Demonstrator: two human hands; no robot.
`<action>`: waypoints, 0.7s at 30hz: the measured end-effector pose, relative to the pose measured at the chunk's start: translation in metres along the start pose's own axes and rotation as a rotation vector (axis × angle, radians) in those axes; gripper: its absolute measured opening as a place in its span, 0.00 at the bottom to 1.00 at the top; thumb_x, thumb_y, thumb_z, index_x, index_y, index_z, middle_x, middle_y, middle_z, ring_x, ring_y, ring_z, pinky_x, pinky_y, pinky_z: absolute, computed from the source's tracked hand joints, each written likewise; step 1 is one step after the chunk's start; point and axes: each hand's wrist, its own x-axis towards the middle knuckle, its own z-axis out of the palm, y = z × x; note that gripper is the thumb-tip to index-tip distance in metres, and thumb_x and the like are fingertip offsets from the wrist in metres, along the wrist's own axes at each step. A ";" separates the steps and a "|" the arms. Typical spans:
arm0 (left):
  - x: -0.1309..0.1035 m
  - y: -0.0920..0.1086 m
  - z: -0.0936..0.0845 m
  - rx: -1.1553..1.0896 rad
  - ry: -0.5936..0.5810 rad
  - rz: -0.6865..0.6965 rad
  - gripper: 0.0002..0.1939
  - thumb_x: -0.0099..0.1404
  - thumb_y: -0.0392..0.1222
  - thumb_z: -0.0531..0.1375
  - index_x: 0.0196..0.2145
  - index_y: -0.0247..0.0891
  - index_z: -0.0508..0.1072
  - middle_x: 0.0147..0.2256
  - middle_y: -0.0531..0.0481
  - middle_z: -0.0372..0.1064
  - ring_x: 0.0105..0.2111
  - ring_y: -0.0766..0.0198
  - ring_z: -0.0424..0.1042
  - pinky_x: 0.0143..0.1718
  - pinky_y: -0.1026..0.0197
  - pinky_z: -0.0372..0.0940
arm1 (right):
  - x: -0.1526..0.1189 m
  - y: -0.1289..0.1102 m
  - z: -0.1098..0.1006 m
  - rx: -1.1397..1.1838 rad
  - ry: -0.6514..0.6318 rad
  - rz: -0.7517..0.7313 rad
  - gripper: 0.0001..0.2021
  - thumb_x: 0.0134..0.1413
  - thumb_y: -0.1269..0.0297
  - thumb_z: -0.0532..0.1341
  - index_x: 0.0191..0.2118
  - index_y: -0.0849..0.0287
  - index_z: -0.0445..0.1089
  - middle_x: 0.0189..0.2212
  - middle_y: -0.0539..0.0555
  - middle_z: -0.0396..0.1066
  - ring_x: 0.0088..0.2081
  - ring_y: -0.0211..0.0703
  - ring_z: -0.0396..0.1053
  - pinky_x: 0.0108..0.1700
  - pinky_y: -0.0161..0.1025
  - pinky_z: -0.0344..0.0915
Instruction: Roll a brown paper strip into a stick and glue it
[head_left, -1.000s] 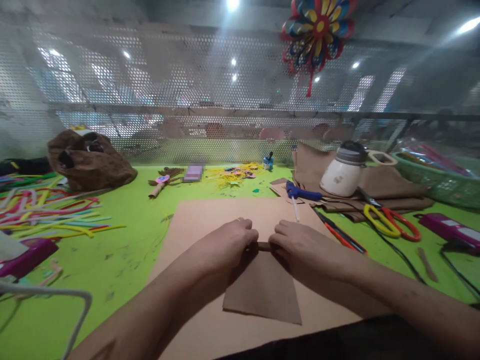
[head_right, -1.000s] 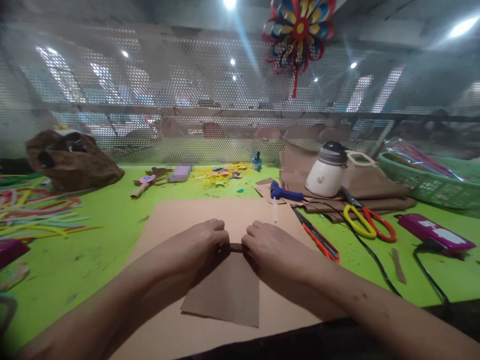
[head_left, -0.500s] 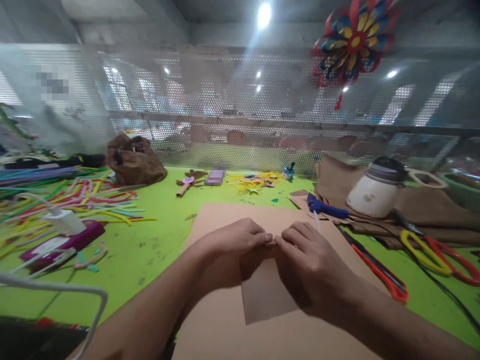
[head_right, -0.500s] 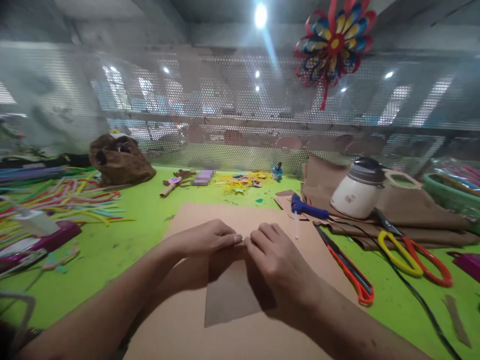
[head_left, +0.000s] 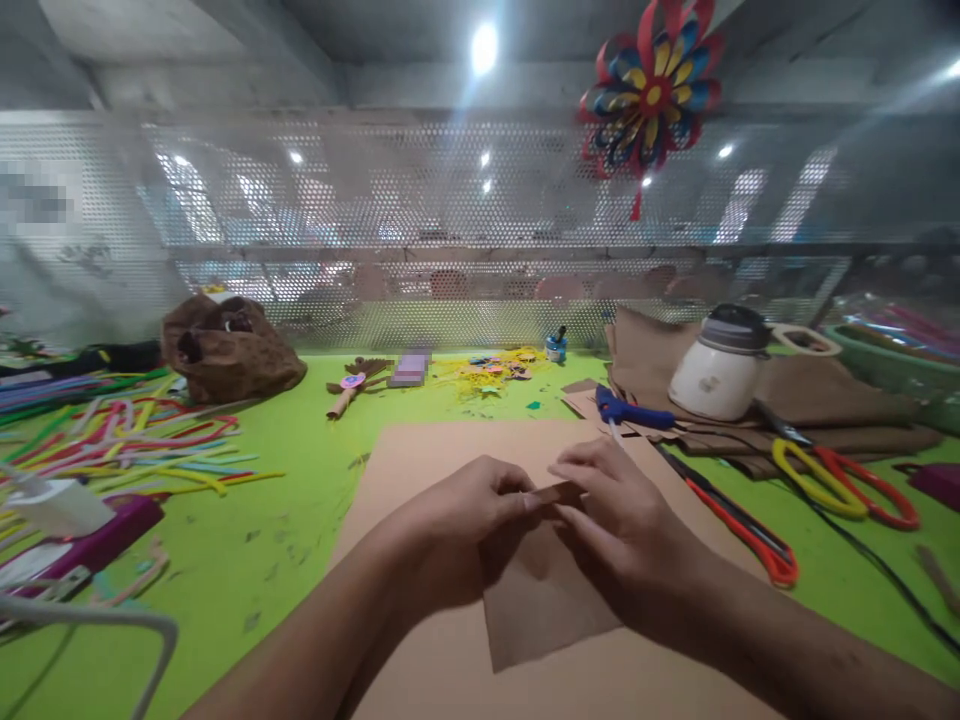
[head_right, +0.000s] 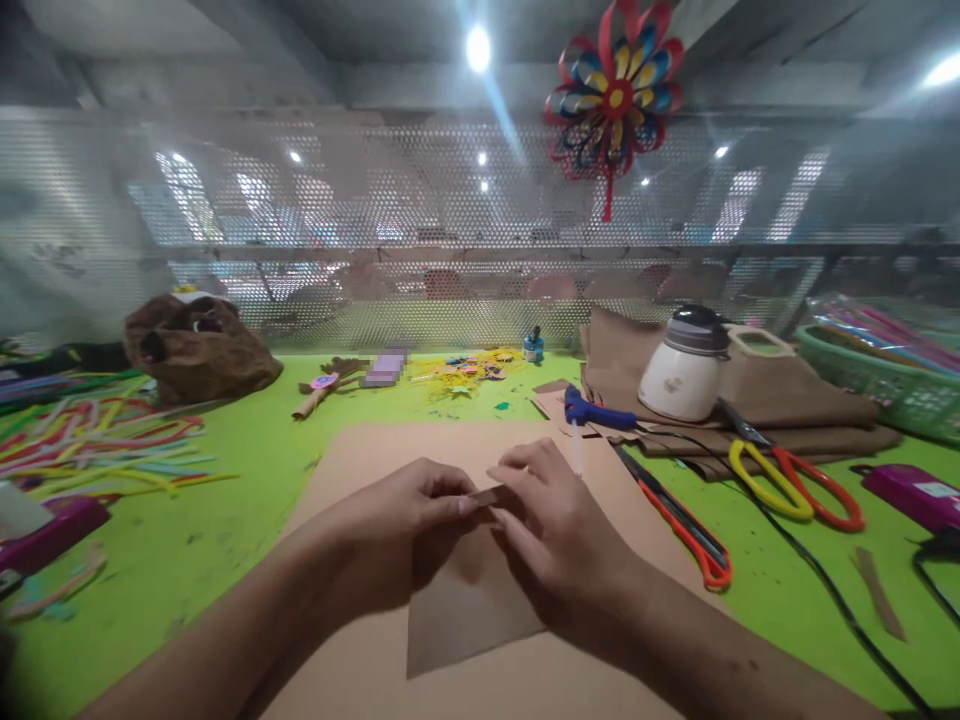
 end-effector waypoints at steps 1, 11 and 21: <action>0.000 0.001 -0.001 0.091 -0.008 0.027 0.17 0.60 0.54 0.59 0.32 0.35 0.71 0.25 0.54 0.60 0.24 0.69 0.56 0.25 0.65 0.52 | 0.001 0.000 -0.002 0.074 0.015 0.087 0.12 0.57 0.70 0.58 0.47 0.60 0.68 0.44 0.62 0.67 0.46 0.52 0.63 0.46 0.48 0.64; -0.008 0.026 0.003 0.468 0.021 0.107 0.13 0.60 0.41 0.54 0.38 0.37 0.76 0.33 0.50 0.74 0.33 0.62 0.68 0.32 0.64 0.59 | -0.004 -0.009 -0.009 0.996 -0.205 0.836 0.12 0.55 0.56 0.62 0.34 0.60 0.72 0.26 0.49 0.63 0.29 0.36 0.60 0.29 0.33 0.58; -0.007 0.025 0.001 0.423 0.028 0.058 0.13 0.57 0.40 0.56 0.37 0.36 0.77 0.32 0.49 0.75 0.32 0.62 0.69 0.30 0.64 0.58 | 0.006 -0.002 -0.022 0.553 -0.229 0.669 0.08 0.50 0.68 0.61 0.30 0.61 0.78 0.26 0.54 0.74 0.30 0.42 0.67 0.28 0.34 0.61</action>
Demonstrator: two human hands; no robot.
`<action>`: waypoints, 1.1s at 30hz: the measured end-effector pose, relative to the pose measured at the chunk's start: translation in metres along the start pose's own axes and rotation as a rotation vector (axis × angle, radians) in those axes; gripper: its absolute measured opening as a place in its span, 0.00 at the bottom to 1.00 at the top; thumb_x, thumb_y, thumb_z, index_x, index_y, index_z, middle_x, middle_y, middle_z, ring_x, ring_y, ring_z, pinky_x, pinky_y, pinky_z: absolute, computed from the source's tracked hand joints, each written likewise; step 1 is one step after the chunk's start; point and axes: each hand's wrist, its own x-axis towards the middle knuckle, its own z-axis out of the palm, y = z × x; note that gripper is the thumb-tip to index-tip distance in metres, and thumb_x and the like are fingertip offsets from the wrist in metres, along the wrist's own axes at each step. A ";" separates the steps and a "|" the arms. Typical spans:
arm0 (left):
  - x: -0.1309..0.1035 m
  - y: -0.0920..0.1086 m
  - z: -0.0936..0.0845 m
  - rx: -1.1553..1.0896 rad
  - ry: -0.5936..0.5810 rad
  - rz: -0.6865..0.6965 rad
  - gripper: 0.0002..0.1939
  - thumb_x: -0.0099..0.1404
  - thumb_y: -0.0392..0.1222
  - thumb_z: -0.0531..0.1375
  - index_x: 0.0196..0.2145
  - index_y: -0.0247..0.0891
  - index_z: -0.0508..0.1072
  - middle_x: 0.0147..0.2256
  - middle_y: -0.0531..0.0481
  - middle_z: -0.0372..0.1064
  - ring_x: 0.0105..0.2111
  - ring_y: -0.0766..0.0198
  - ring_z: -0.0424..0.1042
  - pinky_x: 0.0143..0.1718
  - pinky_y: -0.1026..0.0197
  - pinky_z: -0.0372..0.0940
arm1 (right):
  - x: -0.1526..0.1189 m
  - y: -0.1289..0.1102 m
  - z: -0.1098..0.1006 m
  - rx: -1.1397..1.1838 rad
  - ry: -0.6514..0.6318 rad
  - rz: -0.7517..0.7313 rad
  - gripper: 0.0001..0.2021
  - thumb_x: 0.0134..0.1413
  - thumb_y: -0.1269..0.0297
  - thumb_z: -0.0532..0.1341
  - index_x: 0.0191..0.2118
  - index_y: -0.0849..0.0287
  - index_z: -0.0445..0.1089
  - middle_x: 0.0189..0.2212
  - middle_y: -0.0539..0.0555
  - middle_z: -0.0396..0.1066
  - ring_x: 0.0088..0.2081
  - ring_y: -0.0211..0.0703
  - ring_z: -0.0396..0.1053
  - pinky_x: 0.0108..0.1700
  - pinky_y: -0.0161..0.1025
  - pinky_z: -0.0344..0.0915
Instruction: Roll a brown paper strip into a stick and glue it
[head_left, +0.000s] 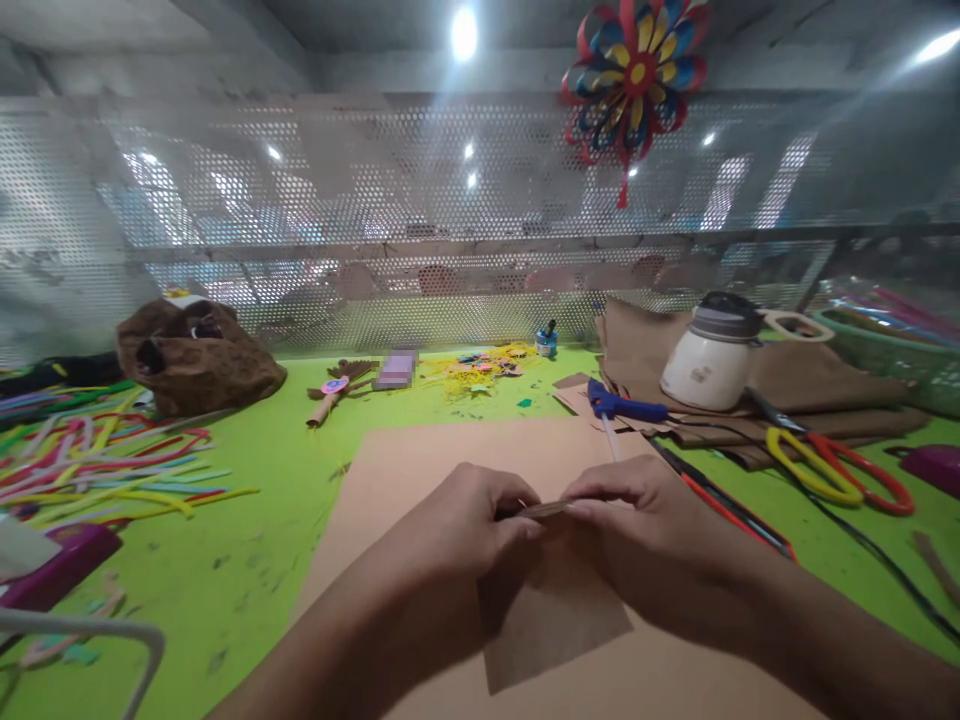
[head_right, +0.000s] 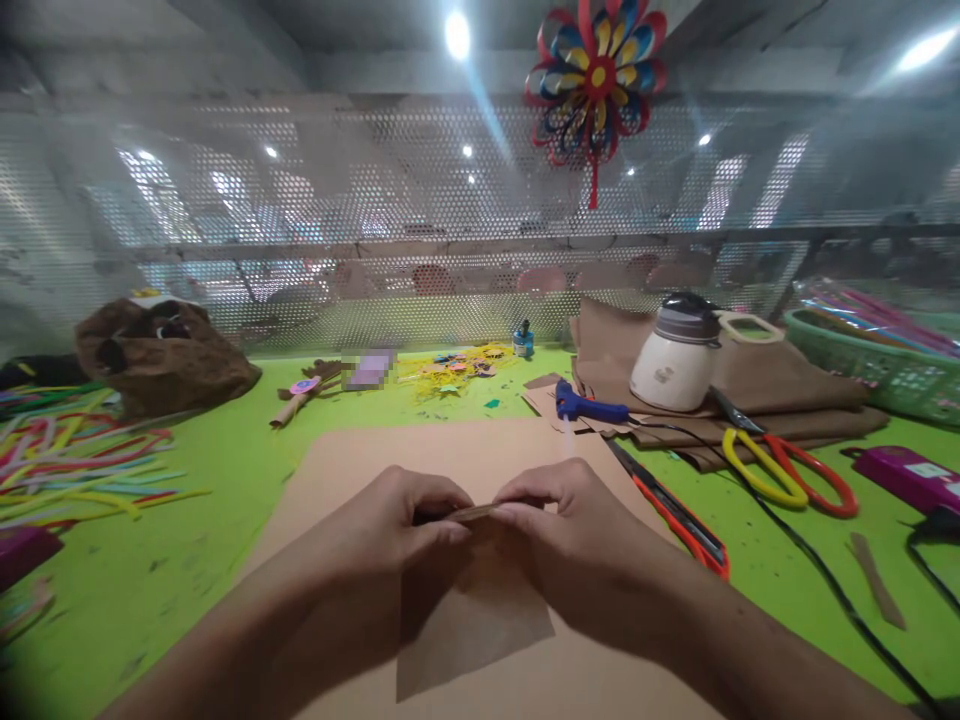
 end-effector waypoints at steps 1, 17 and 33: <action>0.000 0.000 0.000 0.017 0.000 -0.013 0.13 0.56 0.40 0.56 0.36 0.36 0.77 0.30 0.50 0.74 0.31 0.62 0.68 0.29 0.65 0.57 | 0.000 0.000 -0.001 -0.056 -0.010 -0.029 0.08 0.51 0.67 0.60 0.30 0.60 0.78 0.27 0.54 0.74 0.30 0.42 0.67 0.28 0.34 0.61; 0.001 -0.005 0.011 0.161 0.070 0.060 0.14 0.60 0.46 0.55 0.32 0.36 0.76 0.26 0.52 0.69 0.27 0.66 0.62 0.28 0.66 0.54 | -0.008 -0.012 0.008 -0.247 -0.109 -0.206 0.15 0.62 0.62 0.54 0.27 0.62 0.70 0.23 0.48 0.65 0.26 0.34 0.56 0.27 0.32 0.52; -0.009 -0.007 -0.011 0.248 0.025 0.023 0.14 0.61 0.47 0.54 0.30 0.36 0.76 0.23 0.51 0.68 0.23 0.67 0.59 0.25 0.65 0.51 | -0.007 -0.011 0.001 -0.336 -0.155 -0.139 0.17 0.63 0.58 0.53 0.27 0.61 0.68 0.22 0.47 0.63 0.24 0.33 0.55 0.23 0.32 0.49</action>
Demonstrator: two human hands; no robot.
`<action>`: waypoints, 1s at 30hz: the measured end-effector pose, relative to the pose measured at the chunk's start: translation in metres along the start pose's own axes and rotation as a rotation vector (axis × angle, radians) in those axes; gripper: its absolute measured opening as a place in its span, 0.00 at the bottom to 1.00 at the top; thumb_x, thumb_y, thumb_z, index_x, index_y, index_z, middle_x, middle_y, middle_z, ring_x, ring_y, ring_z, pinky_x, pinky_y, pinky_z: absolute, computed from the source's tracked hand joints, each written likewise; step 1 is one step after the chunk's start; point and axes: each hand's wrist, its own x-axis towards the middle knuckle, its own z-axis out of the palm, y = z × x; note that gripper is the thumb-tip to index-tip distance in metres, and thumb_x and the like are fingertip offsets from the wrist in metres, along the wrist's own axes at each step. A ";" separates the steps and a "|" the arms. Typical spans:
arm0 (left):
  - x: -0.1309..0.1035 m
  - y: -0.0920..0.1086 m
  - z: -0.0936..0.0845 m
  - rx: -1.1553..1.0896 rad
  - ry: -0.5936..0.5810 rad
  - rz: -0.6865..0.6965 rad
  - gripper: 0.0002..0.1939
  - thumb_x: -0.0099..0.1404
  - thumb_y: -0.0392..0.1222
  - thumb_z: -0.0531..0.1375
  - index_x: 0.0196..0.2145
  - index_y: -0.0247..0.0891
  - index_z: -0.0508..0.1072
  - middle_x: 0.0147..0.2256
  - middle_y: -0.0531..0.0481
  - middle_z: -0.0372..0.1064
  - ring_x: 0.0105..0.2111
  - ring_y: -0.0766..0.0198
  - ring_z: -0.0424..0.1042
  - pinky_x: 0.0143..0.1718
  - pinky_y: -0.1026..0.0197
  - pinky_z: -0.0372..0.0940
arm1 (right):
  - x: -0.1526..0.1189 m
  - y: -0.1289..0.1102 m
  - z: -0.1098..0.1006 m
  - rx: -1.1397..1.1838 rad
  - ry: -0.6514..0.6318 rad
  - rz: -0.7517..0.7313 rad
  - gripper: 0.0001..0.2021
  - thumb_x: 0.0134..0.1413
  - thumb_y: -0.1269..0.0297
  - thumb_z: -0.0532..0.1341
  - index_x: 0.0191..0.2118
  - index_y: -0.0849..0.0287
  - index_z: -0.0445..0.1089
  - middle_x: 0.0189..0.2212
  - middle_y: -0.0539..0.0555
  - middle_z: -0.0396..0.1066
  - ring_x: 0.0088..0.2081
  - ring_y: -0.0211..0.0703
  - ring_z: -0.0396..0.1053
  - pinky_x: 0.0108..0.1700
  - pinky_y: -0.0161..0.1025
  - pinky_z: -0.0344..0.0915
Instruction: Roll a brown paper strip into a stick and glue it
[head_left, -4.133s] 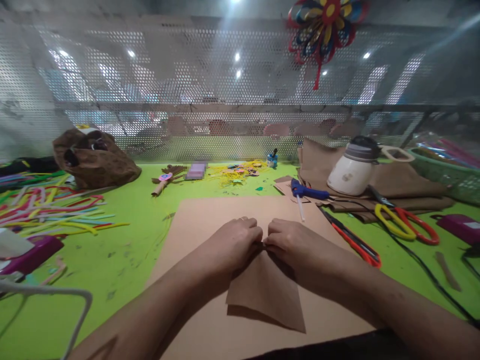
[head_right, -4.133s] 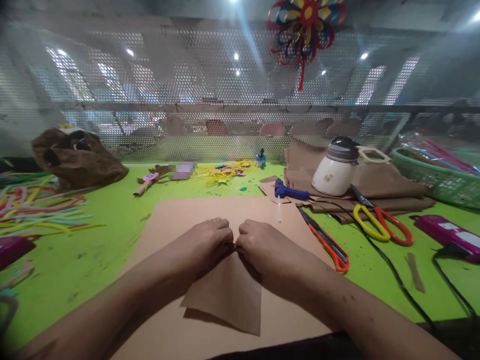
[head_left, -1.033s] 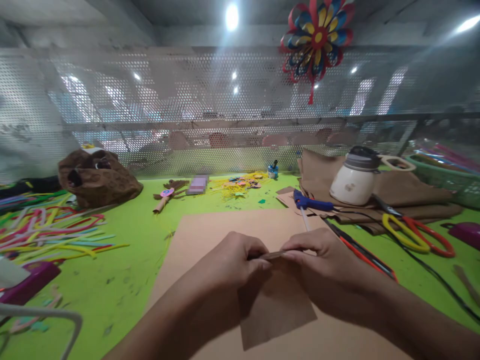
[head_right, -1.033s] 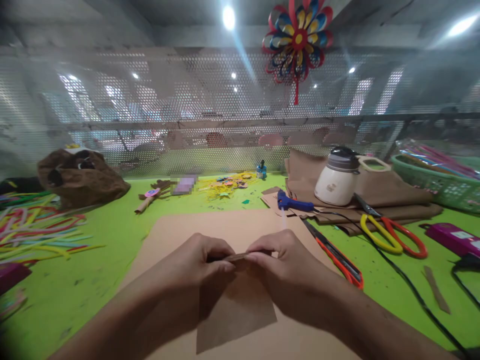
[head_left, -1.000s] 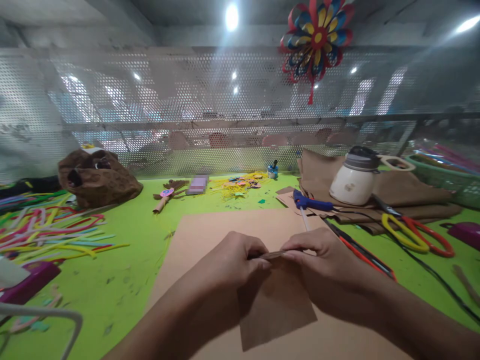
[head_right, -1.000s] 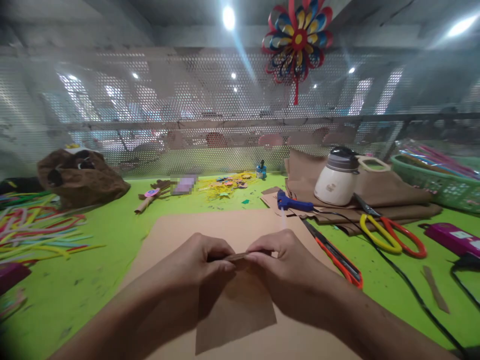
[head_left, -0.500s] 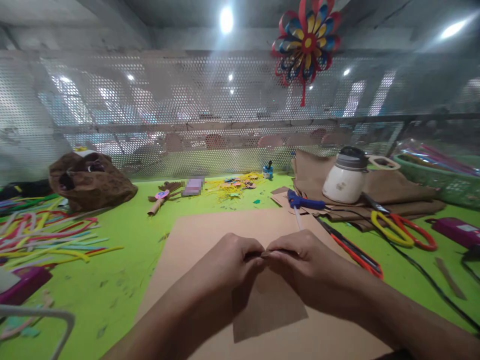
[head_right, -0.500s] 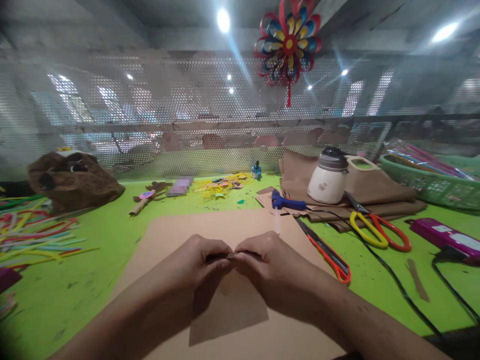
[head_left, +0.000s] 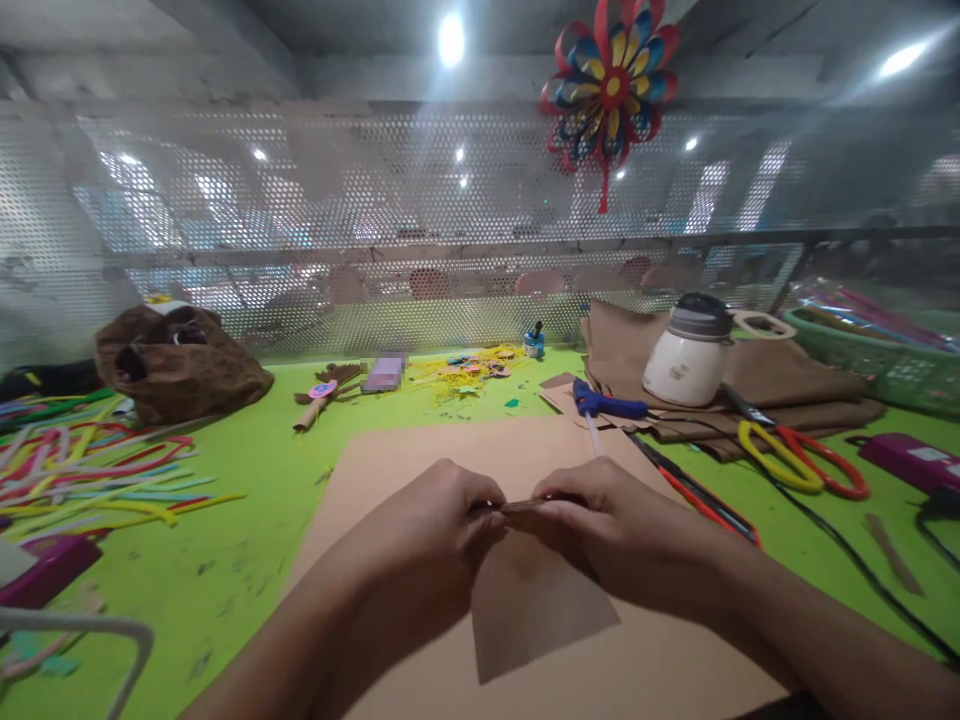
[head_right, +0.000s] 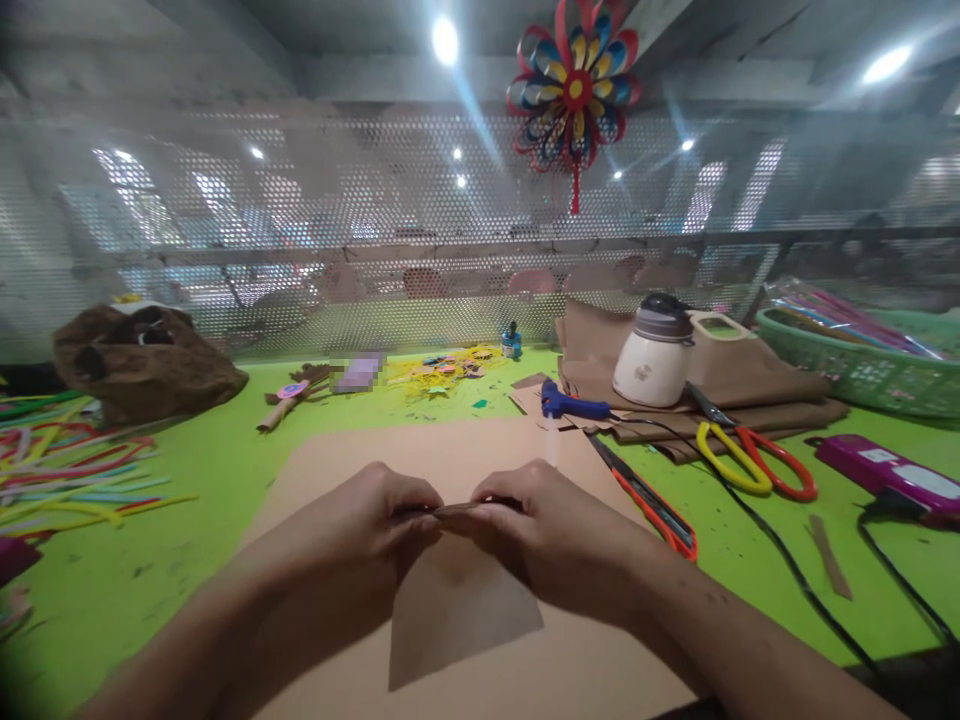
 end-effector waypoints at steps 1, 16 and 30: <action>0.000 0.001 0.001 -0.001 0.001 -0.006 0.15 0.61 0.47 0.54 0.29 0.36 0.76 0.23 0.51 0.68 0.23 0.67 0.58 0.25 0.65 0.51 | 0.000 0.000 0.002 -0.006 -0.002 -0.006 0.17 0.63 0.58 0.53 0.27 0.61 0.68 0.22 0.47 0.64 0.24 0.33 0.55 0.24 0.32 0.49; 0.007 0.000 0.005 -0.293 -0.076 -0.055 0.10 0.60 0.44 0.56 0.30 0.35 0.74 0.25 0.54 0.64 0.27 0.67 0.60 0.28 0.65 0.54 | 0.008 0.015 -0.007 0.068 -0.083 0.015 0.12 0.59 0.61 0.56 0.31 0.63 0.72 0.24 0.49 0.66 0.25 0.34 0.58 0.25 0.31 0.53; 0.008 -0.004 0.000 -0.774 -0.169 0.042 0.13 0.59 0.46 0.63 0.35 0.32 0.76 0.22 0.55 0.61 0.23 0.70 0.57 0.27 0.65 0.51 | 0.012 0.033 -0.028 0.423 0.088 -0.026 0.21 0.60 0.49 0.55 0.43 0.61 0.75 0.26 0.52 0.71 0.29 0.38 0.66 0.33 0.35 0.63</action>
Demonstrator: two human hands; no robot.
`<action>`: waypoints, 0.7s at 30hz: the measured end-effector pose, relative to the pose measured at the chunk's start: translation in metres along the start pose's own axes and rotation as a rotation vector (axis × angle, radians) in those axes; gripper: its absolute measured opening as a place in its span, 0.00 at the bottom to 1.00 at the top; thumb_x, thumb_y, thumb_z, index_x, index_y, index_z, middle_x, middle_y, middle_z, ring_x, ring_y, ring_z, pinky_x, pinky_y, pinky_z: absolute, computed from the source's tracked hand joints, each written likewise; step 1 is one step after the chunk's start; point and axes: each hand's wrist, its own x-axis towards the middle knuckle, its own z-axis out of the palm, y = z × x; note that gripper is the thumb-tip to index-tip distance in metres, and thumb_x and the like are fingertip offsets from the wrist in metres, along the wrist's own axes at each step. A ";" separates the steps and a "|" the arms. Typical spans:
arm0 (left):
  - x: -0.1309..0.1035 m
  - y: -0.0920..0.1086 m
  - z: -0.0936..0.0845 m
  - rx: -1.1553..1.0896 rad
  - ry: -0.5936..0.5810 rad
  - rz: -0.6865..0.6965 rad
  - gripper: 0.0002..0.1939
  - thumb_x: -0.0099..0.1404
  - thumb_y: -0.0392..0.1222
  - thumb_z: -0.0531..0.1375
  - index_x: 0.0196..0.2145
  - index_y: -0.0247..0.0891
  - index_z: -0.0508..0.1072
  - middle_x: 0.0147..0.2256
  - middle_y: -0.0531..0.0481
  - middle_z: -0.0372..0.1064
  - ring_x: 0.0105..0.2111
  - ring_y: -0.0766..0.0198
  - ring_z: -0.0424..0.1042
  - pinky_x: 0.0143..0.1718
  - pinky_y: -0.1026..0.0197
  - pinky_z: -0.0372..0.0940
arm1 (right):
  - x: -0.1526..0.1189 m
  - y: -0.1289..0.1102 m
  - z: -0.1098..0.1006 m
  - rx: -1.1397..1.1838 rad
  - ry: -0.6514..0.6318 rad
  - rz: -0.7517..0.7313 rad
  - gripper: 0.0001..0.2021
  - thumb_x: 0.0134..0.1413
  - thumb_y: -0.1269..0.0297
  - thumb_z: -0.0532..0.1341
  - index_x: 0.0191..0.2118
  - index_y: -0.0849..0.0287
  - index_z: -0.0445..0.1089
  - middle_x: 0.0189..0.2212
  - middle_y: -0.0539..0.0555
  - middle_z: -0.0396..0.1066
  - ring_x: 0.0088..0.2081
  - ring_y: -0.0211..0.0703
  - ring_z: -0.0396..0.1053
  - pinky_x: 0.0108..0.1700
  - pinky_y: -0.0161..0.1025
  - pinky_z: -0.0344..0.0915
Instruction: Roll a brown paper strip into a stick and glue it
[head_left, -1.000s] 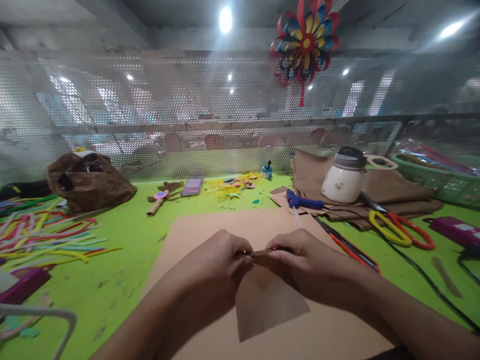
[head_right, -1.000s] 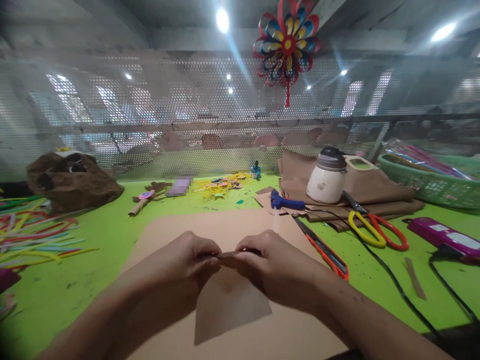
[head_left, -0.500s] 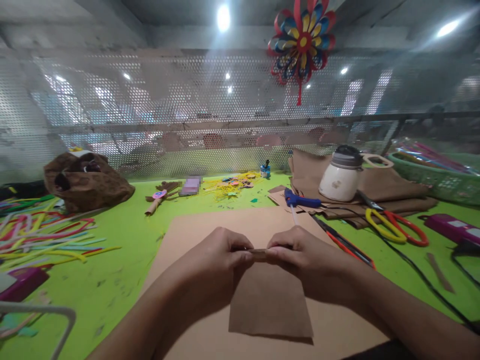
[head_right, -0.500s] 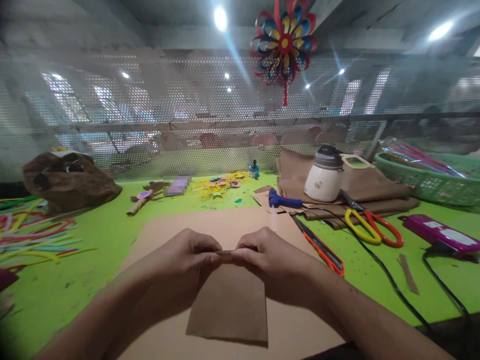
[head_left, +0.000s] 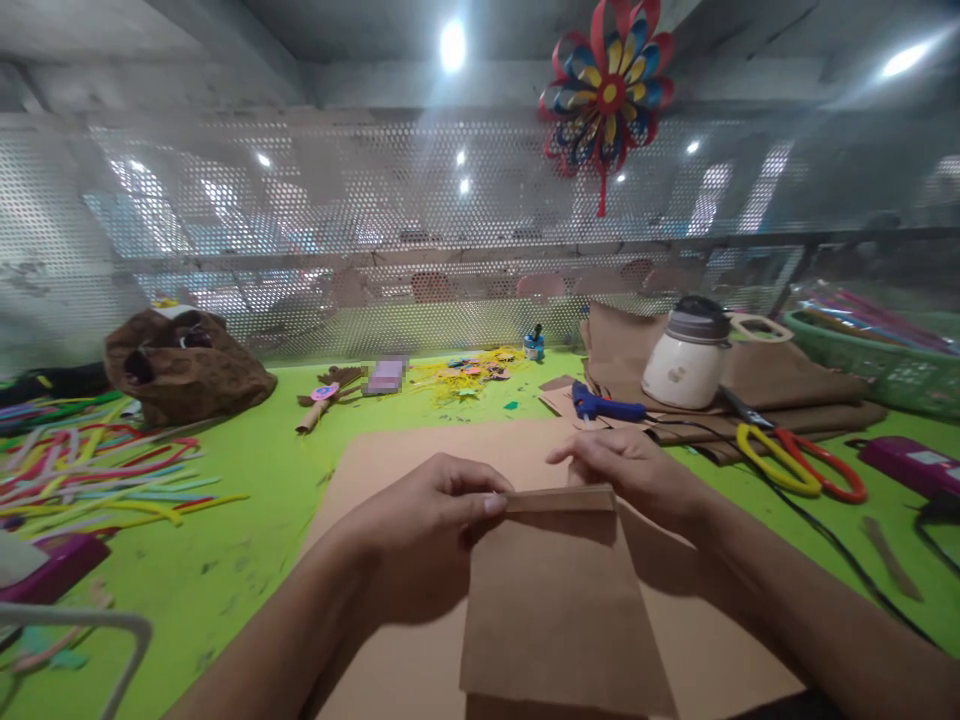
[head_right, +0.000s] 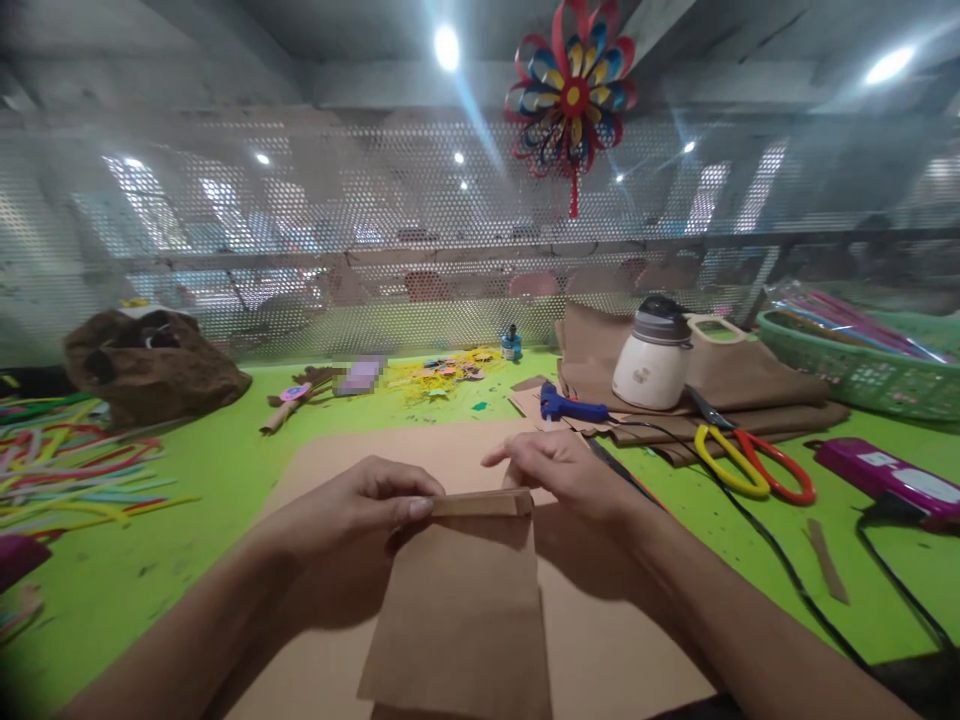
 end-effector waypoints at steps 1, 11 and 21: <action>0.000 -0.001 0.002 -0.066 -0.020 -0.004 0.13 0.58 0.46 0.64 0.35 0.32 0.76 0.21 0.55 0.61 0.23 0.70 0.57 0.26 0.65 0.51 | 0.000 0.000 0.002 0.050 -0.057 0.001 0.19 0.58 0.50 0.59 0.46 0.59 0.74 0.29 0.53 0.73 0.31 0.39 0.67 0.35 0.35 0.63; 0.002 -0.028 0.029 -0.531 -0.189 -0.144 0.10 0.55 0.43 0.66 0.30 0.33 0.75 0.22 0.51 0.65 0.23 0.67 0.64 0.31 0.61 0.57 | -0.004 -0.007 0.018 0.073 -0.359 -0.225 0.09 0.53 0.61 0.66 0.38 0.59 0.79 0.33 0.54 0.70 0.35 0.39 0.68 0.39 0.36 0.64; 0.010 -0.006 0.024 -0.319 0.289 0.044 0.14 0.60 0.50 0.63 0.33 0.35 0.73 0.29 0.50 0.68 0.27 0.69 0.63 0.30 0.65 0.56 | -0.004 -0.002 0.010 0.070 -0.502 0.131 0.12 0.55 0.59 0.62 0.37 0.65 0.72 0.23 0.48 0.64 0.24 0.34 0.61 0.27 0.32 0.59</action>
